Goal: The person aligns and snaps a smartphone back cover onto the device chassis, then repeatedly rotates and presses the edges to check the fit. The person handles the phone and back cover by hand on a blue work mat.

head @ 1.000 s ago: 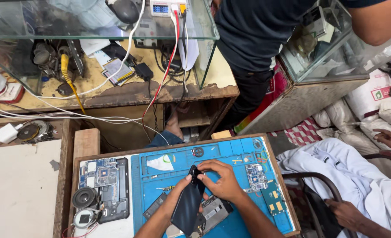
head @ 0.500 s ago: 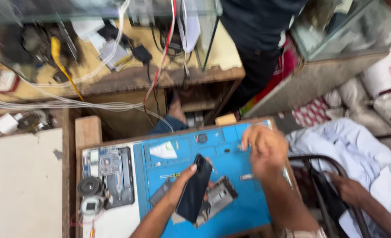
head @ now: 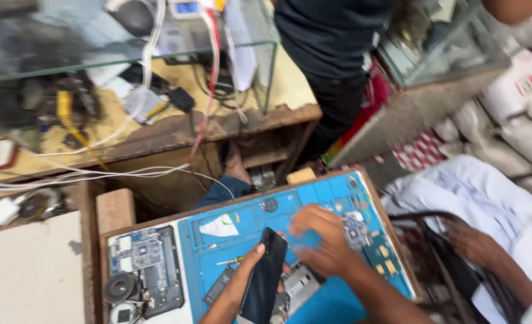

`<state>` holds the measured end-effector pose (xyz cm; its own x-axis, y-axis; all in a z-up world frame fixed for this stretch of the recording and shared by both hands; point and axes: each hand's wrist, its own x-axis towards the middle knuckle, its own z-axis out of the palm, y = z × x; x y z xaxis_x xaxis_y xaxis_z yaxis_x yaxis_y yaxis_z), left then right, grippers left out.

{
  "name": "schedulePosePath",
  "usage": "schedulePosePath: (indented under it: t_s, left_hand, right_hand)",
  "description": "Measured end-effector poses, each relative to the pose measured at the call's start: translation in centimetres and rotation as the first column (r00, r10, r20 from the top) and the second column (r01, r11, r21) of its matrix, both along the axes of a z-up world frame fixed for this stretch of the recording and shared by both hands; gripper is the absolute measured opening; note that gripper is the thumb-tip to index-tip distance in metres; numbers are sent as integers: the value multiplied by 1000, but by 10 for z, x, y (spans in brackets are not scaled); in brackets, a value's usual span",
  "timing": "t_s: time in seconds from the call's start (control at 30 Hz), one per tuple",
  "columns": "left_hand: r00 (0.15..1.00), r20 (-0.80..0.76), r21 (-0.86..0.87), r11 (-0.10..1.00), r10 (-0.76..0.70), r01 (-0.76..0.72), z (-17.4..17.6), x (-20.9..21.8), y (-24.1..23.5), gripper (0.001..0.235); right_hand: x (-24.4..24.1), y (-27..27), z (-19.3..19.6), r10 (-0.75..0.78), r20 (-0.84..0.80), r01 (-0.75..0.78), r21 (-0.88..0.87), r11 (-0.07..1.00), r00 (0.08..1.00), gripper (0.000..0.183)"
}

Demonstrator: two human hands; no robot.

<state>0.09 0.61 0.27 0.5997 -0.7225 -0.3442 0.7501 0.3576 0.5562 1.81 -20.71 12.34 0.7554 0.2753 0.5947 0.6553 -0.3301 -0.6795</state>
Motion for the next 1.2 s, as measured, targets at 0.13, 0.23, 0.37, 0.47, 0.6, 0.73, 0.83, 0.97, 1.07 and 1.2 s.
schedulePosePath:
  t_s: [0.13, 0.23, 0.37, 0.47, 0.6, 0.73, 0.83, 0.97, 1.07, 1.2]
  left_hand:
    - [994, 110, 79, 997, -11, 2, 7, 2, -4, 63]
    - [998, 52, 90, 996, -30, 25, 9, 0, 1, 61]
    - [990, 135, -3, 999, -36, 37, 6, -7, -5, 64]
    - [994, 94, 29, 998, -52, 50, 9, 16, -5, 63]
    - [997, 6, 172, 982, -82, 79, 11, -4, 1, 65]
    - [990, -53, 229, 963, -131, 139, 21, 1, 4, 69]
    - [988, 36, 159, 977, -151, 143, 20, 0, 4, 68]
    - [982, 80, 188, 970, -170, 153, 15, 1, 5, 66]
    - [979, 79, 182, 968, -190, 173, 14, -1, 4, 67]
    - [981, 55, 180, 968, -188, 176, 18, 0, 4, 70]
  right_hand:
    - [-2, 24, -42, -156, -162, 144, -85, 986, 974, 30]
    - [-11, 29, -74, -179, -259, 169, -61, 984, 949, 30]
    - [-22, 12, -95, -217, -290, 193, -110, 975, 932, 21]
    - [3, 10, -96, -234, -230, 216, -101, 971, 945, 15]
    - [-16, 13, -102, -213, -306, 214, -30, 976, 928, 14]
    - [-12, 9, -93, -152, -317, 166, 15, 986, 936, 12]
    - [-12, 8, -88, -138, -299, 147, 7, 989, 944, 14]
    - [-12, 10, -86, -164, -284, 167, -16, 986, 945, 14]
    - [-13, 8, -84, -162, -268, 161, -26, 987, 950, 15]
    - [-12, 8, -83, -160, -271, 159, -25, 987, 949, 13]
